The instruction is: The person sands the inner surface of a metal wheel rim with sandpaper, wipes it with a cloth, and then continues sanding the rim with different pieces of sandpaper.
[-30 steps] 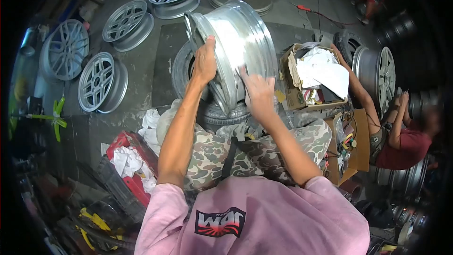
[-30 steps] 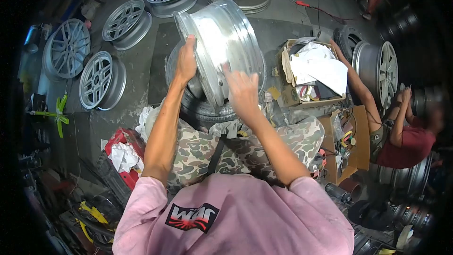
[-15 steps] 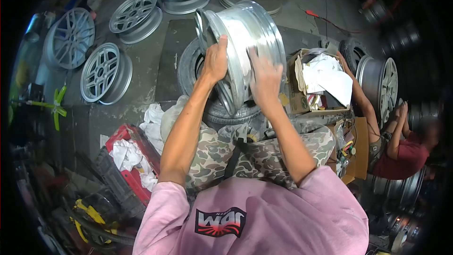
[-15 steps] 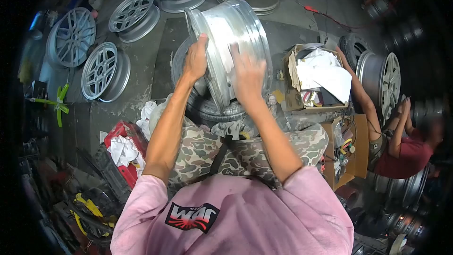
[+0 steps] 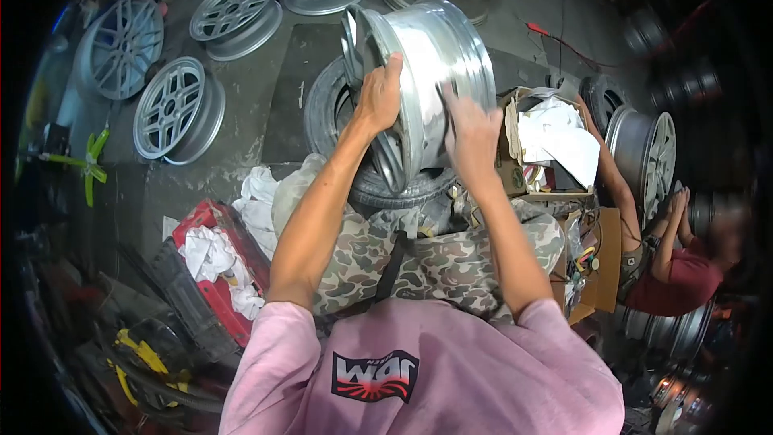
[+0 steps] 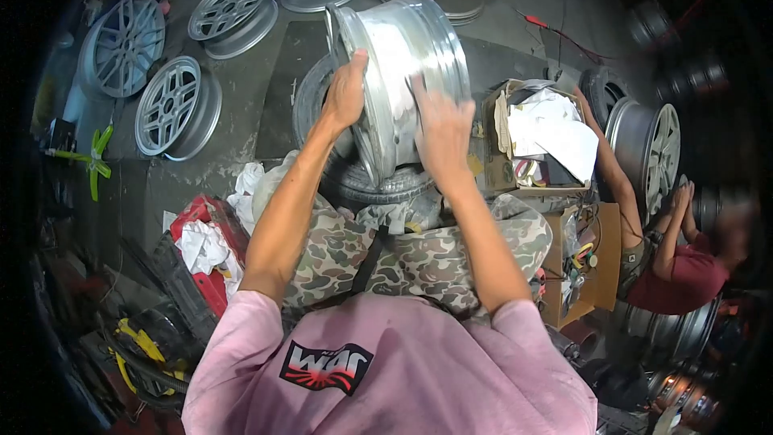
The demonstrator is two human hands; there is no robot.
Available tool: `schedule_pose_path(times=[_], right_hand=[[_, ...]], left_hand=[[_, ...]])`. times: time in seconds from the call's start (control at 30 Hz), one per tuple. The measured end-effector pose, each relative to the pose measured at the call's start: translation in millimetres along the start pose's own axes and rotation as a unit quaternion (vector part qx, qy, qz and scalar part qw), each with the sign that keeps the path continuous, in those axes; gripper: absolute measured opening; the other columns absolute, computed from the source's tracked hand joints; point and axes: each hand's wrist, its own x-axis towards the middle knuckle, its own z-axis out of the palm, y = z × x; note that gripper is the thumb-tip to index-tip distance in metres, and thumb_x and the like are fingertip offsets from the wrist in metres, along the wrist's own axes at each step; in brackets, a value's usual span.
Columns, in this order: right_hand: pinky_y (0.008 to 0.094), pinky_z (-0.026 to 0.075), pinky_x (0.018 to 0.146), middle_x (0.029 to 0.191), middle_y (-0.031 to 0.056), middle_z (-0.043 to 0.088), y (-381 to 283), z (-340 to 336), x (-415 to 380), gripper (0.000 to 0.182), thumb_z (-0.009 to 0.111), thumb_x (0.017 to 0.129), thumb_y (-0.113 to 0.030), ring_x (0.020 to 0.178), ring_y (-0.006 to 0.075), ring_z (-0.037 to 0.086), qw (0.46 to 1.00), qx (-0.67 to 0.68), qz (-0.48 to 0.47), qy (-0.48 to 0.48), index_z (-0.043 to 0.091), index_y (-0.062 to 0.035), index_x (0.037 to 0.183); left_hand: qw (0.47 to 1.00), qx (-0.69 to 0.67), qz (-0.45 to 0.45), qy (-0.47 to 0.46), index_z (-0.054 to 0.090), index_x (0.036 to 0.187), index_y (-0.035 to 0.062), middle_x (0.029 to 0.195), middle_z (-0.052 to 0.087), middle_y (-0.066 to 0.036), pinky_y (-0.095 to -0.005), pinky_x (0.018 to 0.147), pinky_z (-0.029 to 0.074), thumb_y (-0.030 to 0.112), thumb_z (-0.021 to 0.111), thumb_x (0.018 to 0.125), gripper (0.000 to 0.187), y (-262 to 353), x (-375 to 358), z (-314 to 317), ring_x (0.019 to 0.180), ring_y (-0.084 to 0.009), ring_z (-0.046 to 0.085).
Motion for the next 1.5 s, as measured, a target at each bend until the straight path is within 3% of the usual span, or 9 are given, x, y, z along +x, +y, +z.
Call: schedule_pose_path(times=[0.43,0.67,0.8,0.87,0.97,1.13,1.37,1.43,1.5], right_hand=[[0.0435,0.037,0.084,0.099,0.011,0.065,2.1,9.0,68.1,0.055,0.063,0.085,-0.001,0.092,0.0283,0.064,1.0,-0.006,0.003,0.003,0.061,-0.0094,0.139],[0.0434,0.038,0.086,0.099,0.0092,0.068,2.2,-3.8,-29.0,0.062,0.063,0.081,0.0,0.092,0.0267,0.066,0.998,-0.012,0.035,-0.049,0.061,-0.0076,0.142],[0.0475,0.041,0.085,0.103,0.0101,0.072,14.4,19.0,89.2,0.043,0.062,0.083,-0.004,0.1,0.0297,0.069,0.997,-0.041,-0.06,0.006,0.069,-0.0099,0.124],[0.0539,0.044,0.091,0.107,0.0137,0.073,16.3,38.8,148.8,0.042,0.059,0.088,-0.007,0.1,0.0364,0.069,0.988,-0.053,-0.017,-0.145,0.066,-0.0122,0.129],[0.0528,0.044,0.088,0.107,0.0141,0.072,16.3,43.3,134.8,0.045,0.061,0.088,-0.006,0.097,0.0368,0.069,0.99,-0.06,-0.063,-0.107,0.066,-0.0123,0.132],[0.0475,0.04,0.092,0.102,0.0149,0.07,1.9,4.0,21.4,0.049,0.062,0.086,-0.003,0.099,0.0329,0.066,0.998,0.041,-0.033,0.019,0.064,-0.0084,0.135],[0.055,0.044,0.086,0.092,0.0153,0.073,12.9,47.4,165.2,0.023,0.065,0.084,-0.015,0.092,0.0336,0.071,0.982,-0.055,-0.066,-0.17,0.071,-0.0083,0.105],[0.0524,0.045,0.089,0.091,0.0159,0.073,7.1,36.6,153.0,0.027,0.065,0.085,-0.014,0.092,0.0342,0.071,0.97,-0.083,-0.058,-0.22,0.07,-0.0062,0.11],[0.0502,0.047,0.087,0.097,0.0175,0.073,5.3,12.1,88.1,0.038,0.064,0.088,-0.011,0.097,0.0375,0.069,0.993,-0.022,-0.097,-0.066,0.069,-0.0084,0.126]], left_hand=[[0.999,-0.031,0.009,0.009,0.064,0.094,-0.0118,0.086,0.066,-0.026,-0.0439,0.089,0.045,0.053,0.024,0.111,0.078,-6.6,0.9,2.3,0.09,-0.0309,0.063],[1.0,-0.005,-0.013,0.021,0.063,0.094,-0.0126,0.088,0.066,-0.028,-0.0437,0.092,0.045,0.052,0.025,0.11,0.077,5.6,-3.0,-1.4,0.091,-0.0361,0.063],[1.0,-0.014,-0.009,0.009,0.063,0.095,-0.0129,0.087,0.065,-0.027,-0.0448,0.092,0.044,0.052,0.025,0.11,0.076,-2.1,1.2,2.5,0.089,-0.0367,0.062],[1.0,-0.015,-0.017,0.012,0.062,0.095,-0.0135,0.088,0.065,-0.027,-0.0452,0.091,0.044,0.052,0.025,0.11,0.076,-1.6,1.7,-1.4,0.089,-0.0355,0.061],[0.997,-0.037,0.025,0.056,0.054,0.072,-0.0117,0.069,0.053,-0.034,-0.0543,0.078,0.042,0.054,0.025,0.109,0.081,2.3,-2.7,-0.5,0.073,-0.0501,0.055],[0.997,-0.022,0.041,0.067,0.052,0.074,-0.0123,0.071,0.052,-0.036,-0.0555,0.077,0.041,0.057,0.025,0.109,0.082,-0.8,0.6,3.2,0.072,-0.0513,0.054],[0.999,-0.021,0.015,0.026,0.056,0.085,-0.0108,0.077,0.057,-0.024,-0.0484,0.085,0.043,0.052,0.025,0.11,0.074,-3.7,0.0,2.2,0.08,-0.0339,0.055],[0.997,-0.029,0.036,0.057,0.054,0.074,-0.0135,0.071,0.052,-0.037,-0.0554,0.08,0.042,0.057,0.024,0.109,0.084,1.3,-3.8,0.9,0.075,-0.0529,0.055],[0.997,-0.021,0.033,0.06,0.055,0.074,-0.0137,0.071,0.053,-0.037,-0.0552,0.08,0.042,0.057,0.024,0.109,0.085,3.0,-3.7,0.1,0.074,-0.0525,0.055]])
